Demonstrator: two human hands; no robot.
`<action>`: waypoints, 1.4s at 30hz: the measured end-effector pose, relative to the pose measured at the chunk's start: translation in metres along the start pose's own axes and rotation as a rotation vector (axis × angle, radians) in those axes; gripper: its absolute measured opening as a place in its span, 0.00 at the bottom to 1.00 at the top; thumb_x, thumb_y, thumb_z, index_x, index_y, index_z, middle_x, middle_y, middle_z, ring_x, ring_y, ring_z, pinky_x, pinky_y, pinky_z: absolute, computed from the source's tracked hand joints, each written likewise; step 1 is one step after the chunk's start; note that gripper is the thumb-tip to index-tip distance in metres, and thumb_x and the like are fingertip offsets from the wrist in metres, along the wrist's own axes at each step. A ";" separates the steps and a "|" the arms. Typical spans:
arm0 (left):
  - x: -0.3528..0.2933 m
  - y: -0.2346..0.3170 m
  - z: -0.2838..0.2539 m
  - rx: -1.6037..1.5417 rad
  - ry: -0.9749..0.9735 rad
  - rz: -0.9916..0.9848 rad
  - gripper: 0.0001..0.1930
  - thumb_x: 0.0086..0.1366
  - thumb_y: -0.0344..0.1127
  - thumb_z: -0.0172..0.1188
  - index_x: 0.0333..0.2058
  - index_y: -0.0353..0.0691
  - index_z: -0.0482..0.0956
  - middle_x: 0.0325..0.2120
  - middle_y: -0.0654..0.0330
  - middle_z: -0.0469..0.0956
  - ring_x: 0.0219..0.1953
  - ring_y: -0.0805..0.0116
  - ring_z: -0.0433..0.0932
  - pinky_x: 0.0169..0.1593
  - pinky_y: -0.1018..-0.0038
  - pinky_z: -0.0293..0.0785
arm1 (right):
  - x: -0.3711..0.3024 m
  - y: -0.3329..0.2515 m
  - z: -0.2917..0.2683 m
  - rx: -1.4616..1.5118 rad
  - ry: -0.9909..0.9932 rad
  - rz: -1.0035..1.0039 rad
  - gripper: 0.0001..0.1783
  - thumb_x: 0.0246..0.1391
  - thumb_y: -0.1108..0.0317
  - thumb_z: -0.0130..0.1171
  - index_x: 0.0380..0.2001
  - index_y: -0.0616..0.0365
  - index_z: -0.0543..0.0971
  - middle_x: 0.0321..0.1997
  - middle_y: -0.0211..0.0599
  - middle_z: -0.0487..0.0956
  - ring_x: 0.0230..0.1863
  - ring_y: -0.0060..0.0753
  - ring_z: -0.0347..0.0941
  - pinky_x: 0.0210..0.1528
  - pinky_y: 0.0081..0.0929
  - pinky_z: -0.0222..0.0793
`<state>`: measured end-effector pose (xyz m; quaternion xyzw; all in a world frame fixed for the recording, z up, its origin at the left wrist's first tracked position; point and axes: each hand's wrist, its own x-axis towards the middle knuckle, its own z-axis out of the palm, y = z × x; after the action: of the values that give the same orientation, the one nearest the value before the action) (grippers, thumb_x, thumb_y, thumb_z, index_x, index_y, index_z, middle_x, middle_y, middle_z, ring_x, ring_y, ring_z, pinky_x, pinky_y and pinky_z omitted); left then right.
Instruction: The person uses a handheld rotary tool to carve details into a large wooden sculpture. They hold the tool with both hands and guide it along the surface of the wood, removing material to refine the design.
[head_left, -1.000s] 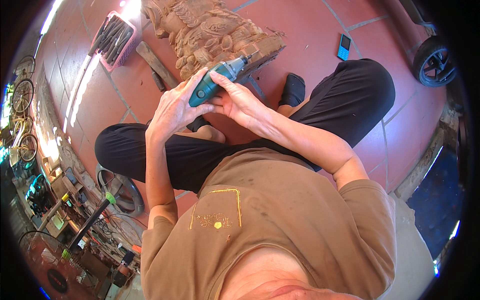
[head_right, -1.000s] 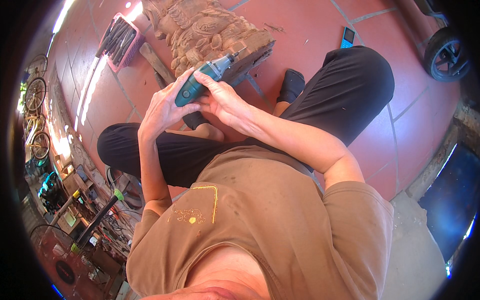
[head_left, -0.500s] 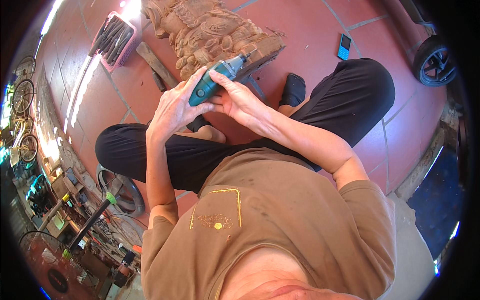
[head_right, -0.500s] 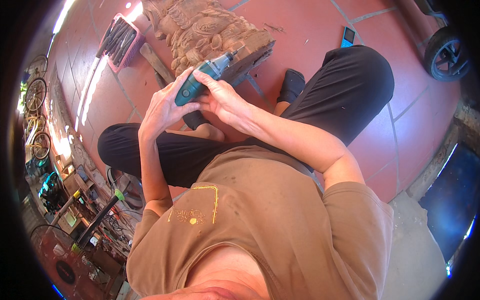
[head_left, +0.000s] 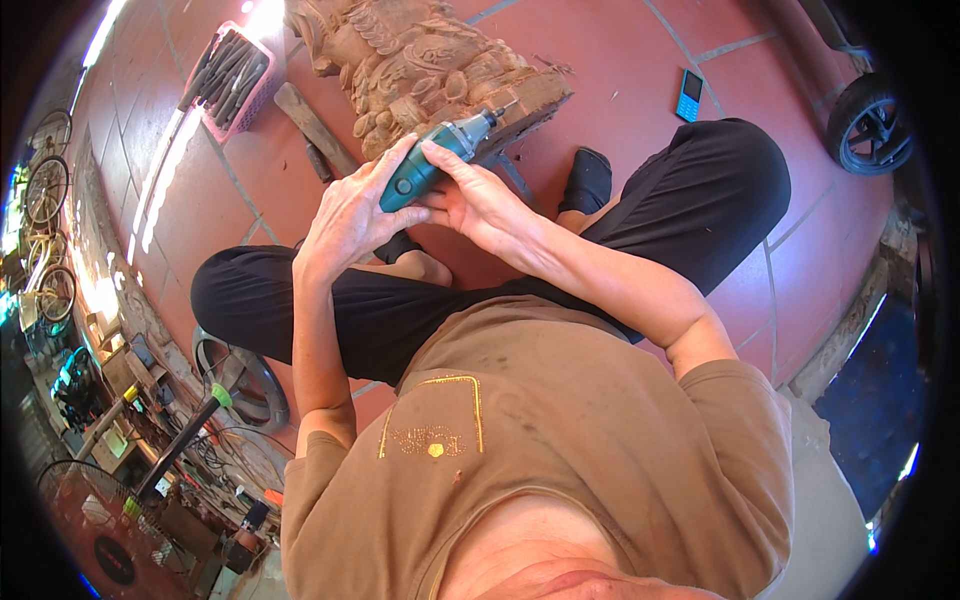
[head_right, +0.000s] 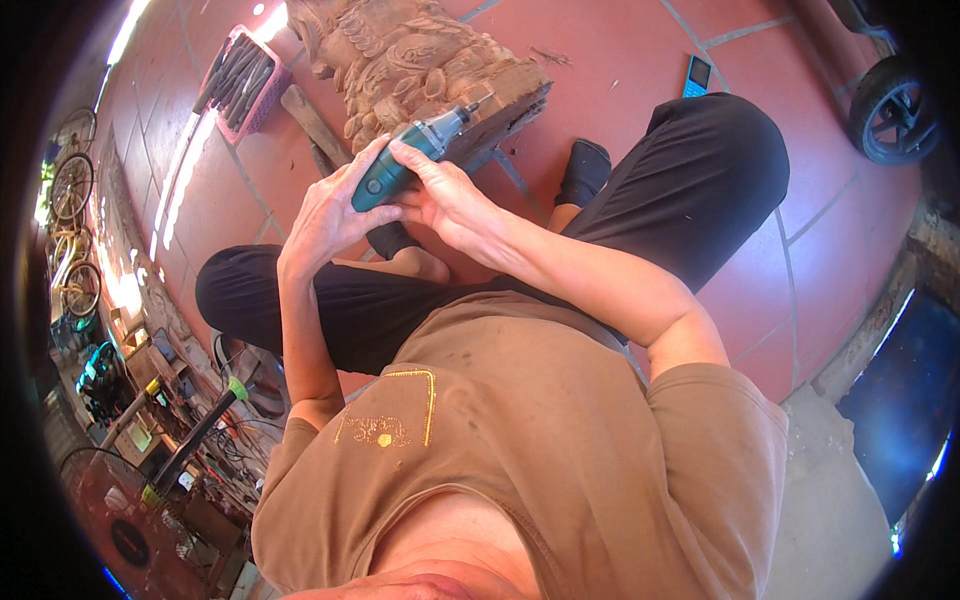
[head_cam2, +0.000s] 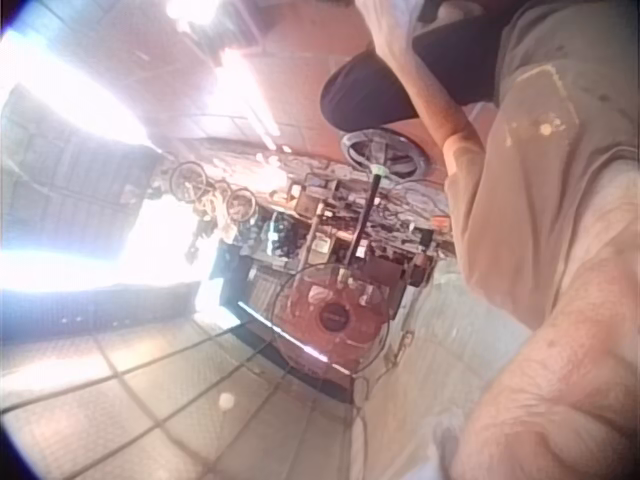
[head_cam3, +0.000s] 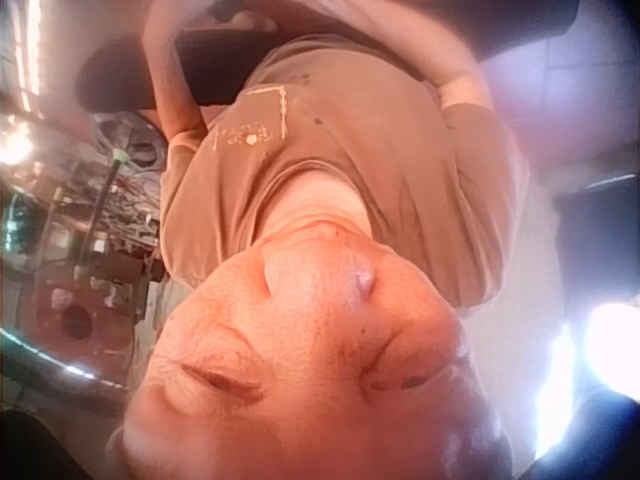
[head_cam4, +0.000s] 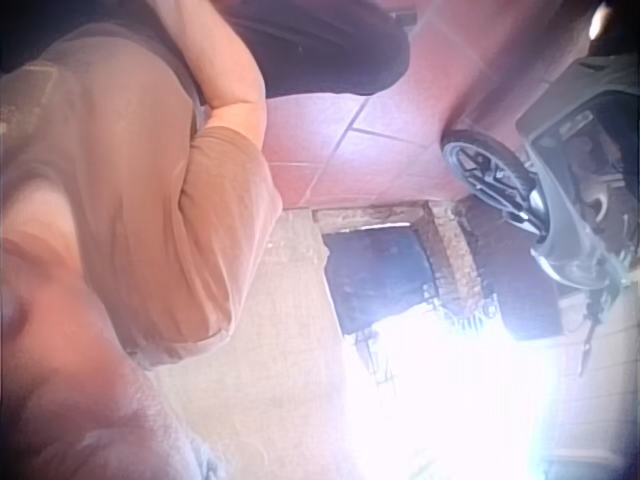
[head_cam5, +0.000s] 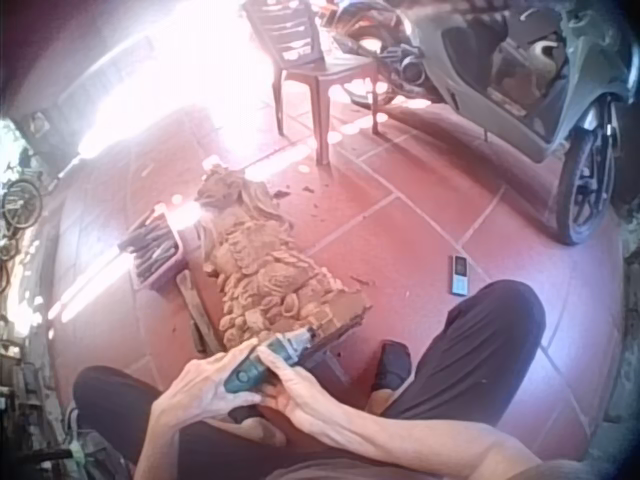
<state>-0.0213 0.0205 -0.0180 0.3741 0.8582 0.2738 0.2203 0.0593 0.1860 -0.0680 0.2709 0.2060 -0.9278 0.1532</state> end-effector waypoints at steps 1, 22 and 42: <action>0.000 0.000 0.000 0.002 0.002 0.004 0.46 0.53 0.44 0.75 0.70 0.51 0.62 0.46 0.43 0.81 0.44 0.41 0.82 0.46 0.57 0.78 | 0.000 0.000 0.000 0.001 0.000 0.000 0.23 0.64 0.52 0.63 0.53 0.55 0.75 0.52 0.39 0.81 0.52 0.38 0.80 0.52 0.43 0.79; 0.001 0.000 0.001 0.031 0.015 -0.018 0.46 0.53 0.47 0.75 0.70 0.50 0.62 0.44 0.42 0.81 0.43 0.40 0.82 0.45 0.55 0.77 | 0.002 -0.003 0.003 -0.015 0.017 -0.004 0.22 0.63 0.51 0.63 0.52 0.54 0.76 0.51 0.39 0.82 0.51 0.38 0.81 0.51 0.42 0.79; 0.001 -0.001 0.002 0.051 0.033 -0.025 0.46 0.55 0.47 0.74 0.70 0.49 0.61 0.45 0.43 0.81 0.44 0.40 0.81 0.47 0.56 0.77 | 0.010 -0.001 0.000 -0.030 -0.013 -0.013 0.23 0.63 0.50 0.62 0.52 0.55 0.76 0.49 0.40 0.82 0.47 0.39 0.82 0.46 0.42 0.79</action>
<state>-0.0210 0.0218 -0.0204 0.3641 0.8732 0.2551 0.1997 0.0505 0.1852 -0.0731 0.2614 0.2207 -0.9272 0.1527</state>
